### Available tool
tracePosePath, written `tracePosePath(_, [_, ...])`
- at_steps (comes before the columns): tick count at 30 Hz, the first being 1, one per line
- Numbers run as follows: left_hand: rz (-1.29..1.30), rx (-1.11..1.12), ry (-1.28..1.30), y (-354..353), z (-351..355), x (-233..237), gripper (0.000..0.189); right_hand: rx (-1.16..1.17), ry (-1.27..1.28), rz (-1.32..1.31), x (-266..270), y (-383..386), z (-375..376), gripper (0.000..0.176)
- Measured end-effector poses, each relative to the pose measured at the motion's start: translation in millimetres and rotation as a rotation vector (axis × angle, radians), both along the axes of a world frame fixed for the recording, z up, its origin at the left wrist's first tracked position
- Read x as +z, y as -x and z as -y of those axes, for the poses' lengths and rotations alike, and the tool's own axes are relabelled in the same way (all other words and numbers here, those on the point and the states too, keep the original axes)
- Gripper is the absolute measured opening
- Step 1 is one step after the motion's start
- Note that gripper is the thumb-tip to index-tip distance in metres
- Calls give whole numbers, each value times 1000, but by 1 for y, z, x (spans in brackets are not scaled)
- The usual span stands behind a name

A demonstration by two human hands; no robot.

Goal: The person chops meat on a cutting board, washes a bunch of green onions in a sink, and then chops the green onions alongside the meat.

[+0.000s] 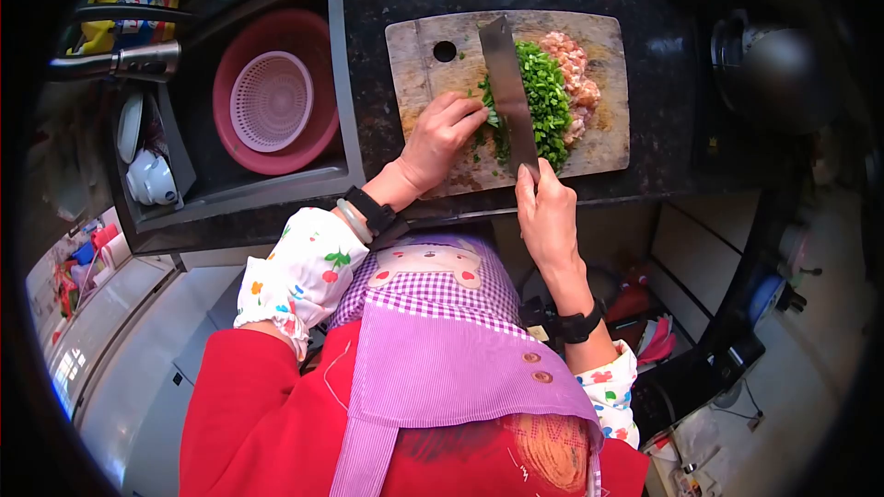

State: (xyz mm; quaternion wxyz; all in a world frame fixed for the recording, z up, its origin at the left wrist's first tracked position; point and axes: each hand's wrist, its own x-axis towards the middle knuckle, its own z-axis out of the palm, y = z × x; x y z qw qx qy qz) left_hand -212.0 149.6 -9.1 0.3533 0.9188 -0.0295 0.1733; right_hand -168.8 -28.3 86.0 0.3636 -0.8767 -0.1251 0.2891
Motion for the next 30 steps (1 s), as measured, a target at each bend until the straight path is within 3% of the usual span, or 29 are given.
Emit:
tracePosePath(10, [49,81,73,2,5,-2,33,84,116,123,-19,-1,-25,15])
tracePosePath(13, [47,91,53,3,6,2,34,47,-17,163,-31,-8,-25,16])
tracePosePath(14, [40,104,39,2,7,3,34,-18,-56,16,-31,-11,-20,17])
tracePosePath(17, [35,117,39,6,7,7,35,-66,-44,-19,-10,-3,-13,16])
tracePosePath(22, [8,135,113,4,5,2,29,51,4,84,13,6,0,13])
tracePosePath(30, [-18,141,142,3,7,0,25,95,90,111,-18,4,-17,12])
